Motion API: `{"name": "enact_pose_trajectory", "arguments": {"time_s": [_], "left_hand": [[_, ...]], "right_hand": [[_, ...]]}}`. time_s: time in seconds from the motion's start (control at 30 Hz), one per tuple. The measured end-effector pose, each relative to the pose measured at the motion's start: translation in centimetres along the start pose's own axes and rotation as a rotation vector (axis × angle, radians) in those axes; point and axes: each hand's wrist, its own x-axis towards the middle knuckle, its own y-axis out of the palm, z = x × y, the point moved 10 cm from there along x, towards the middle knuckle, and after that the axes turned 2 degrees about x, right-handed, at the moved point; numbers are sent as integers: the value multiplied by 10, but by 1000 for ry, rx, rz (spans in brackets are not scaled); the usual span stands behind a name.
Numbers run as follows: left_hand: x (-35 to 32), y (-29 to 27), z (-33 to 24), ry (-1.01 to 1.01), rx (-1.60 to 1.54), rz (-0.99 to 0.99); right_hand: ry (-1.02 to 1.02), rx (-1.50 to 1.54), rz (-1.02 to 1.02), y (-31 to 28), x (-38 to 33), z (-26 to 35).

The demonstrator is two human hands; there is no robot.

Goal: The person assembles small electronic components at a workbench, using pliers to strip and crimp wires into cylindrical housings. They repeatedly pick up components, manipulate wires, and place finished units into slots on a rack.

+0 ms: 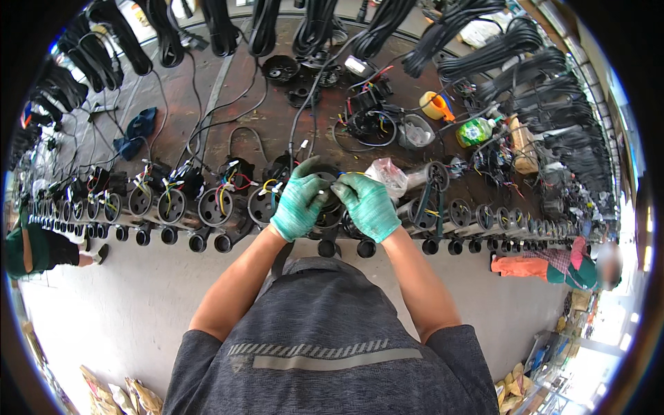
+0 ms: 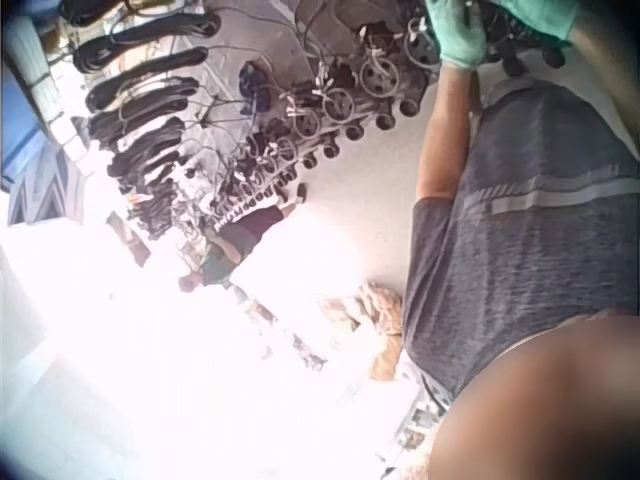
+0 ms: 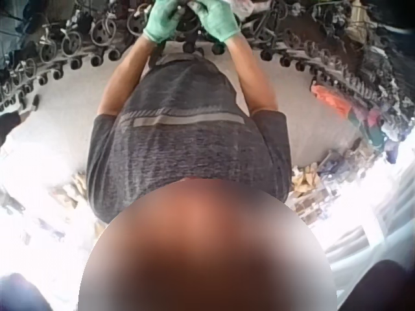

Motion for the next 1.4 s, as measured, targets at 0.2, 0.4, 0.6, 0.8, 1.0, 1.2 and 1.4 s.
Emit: {"name": "enact_pose_trajectory", "arguments": {"time_s": [0.2,0.4,0.6,0.8,1.0,1.2,1.4], "left_hand": [[-8,-6,14,-125,-48,-47],[-11,3,23,-114,2,8],[-7,1,17,-93,18,-23],[-9,-2,21,-111,-36,-26],[-11,-2,22,-138,-64,-60],[-14,-1,25,-161,-89,-49],[-12,-2,23,-167,-99,-31]], "right_hand": [[159,-65,-227,-70,-19,6],[612,-726,-259,-153,-82,-126],[781,-449,-175,-146,-95,-197],[518,-751,-324,-168,-76,-100],[-64,-435,-105,-66,-55,-8],[88,-409,188,-13,-38,-6],[99,-374,245,0,-34,-14]]}}
